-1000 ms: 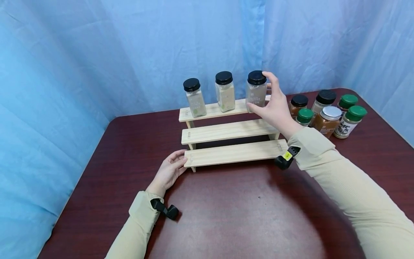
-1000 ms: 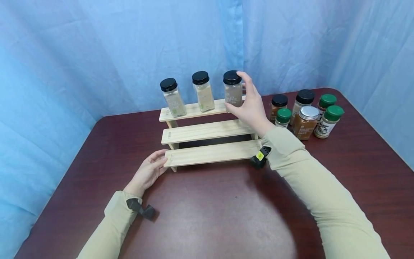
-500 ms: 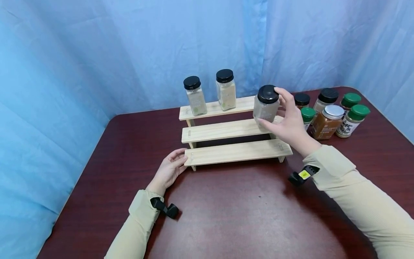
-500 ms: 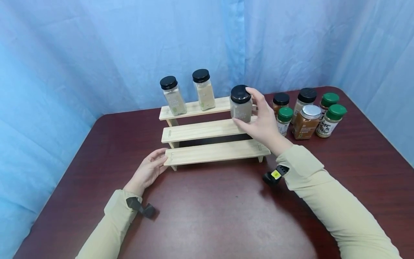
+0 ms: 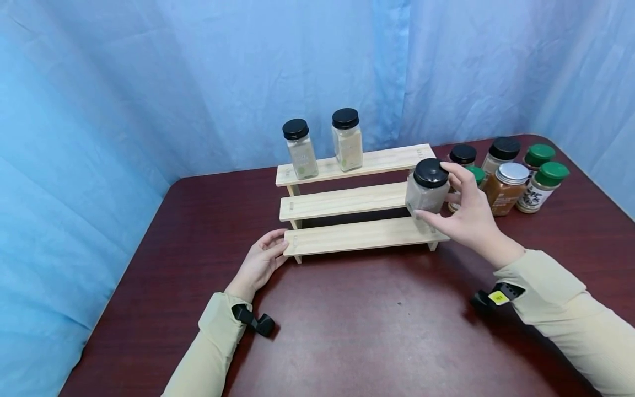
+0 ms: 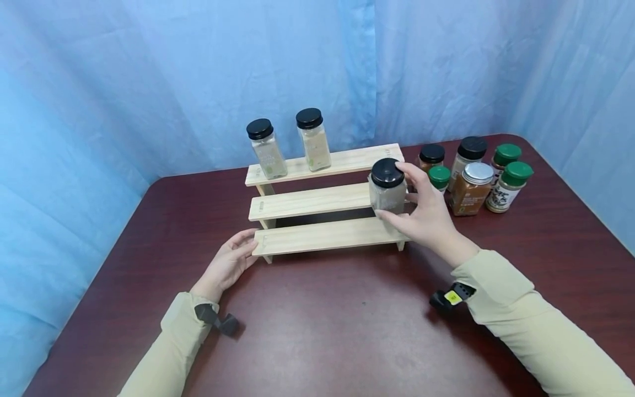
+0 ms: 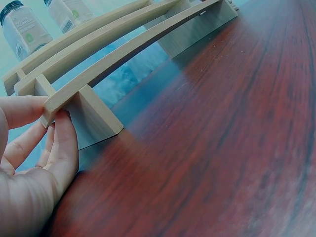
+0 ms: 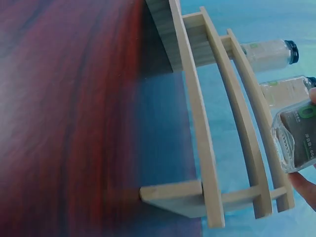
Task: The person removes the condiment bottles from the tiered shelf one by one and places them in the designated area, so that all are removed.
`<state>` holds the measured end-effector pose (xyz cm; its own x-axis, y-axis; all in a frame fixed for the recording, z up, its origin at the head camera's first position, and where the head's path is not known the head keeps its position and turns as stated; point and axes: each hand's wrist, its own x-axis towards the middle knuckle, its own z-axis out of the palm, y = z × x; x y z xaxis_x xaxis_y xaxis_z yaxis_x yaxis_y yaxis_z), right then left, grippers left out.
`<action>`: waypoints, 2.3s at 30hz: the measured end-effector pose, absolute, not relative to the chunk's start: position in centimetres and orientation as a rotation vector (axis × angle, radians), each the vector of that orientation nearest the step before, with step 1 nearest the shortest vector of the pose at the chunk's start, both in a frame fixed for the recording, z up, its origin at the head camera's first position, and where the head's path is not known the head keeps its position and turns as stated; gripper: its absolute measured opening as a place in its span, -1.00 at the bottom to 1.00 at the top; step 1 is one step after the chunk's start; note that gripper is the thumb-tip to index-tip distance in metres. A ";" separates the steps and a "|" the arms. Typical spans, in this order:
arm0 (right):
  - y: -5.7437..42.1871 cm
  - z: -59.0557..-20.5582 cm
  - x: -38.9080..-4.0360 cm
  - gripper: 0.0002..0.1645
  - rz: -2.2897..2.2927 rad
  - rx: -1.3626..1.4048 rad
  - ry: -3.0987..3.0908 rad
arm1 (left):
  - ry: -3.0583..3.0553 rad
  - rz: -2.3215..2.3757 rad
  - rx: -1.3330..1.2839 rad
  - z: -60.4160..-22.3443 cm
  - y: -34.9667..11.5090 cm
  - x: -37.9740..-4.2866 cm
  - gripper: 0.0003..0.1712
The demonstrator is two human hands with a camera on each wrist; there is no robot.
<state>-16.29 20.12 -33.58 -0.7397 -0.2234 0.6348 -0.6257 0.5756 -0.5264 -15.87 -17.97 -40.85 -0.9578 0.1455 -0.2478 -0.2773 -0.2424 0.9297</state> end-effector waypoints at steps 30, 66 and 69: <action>26.8 -36.1 -12.5 0.22 0.993 0.498 -2.437 | 1.717 2.300 -0.168 -40.8 -17.9 -15.8 -0.49; 28.9 -37.9 -14.7 0.14 1.005 0.418 -2.661 | 1.727 2.291 -0.171 -40.6 -17.8 -15.7 -0.47; 29.1 -38.0 -14.7 0.12 1.019 0.424 -2.646 | 1.728 2.291 -0.166 -40.5 -17.8 -15.8 -0.47</action>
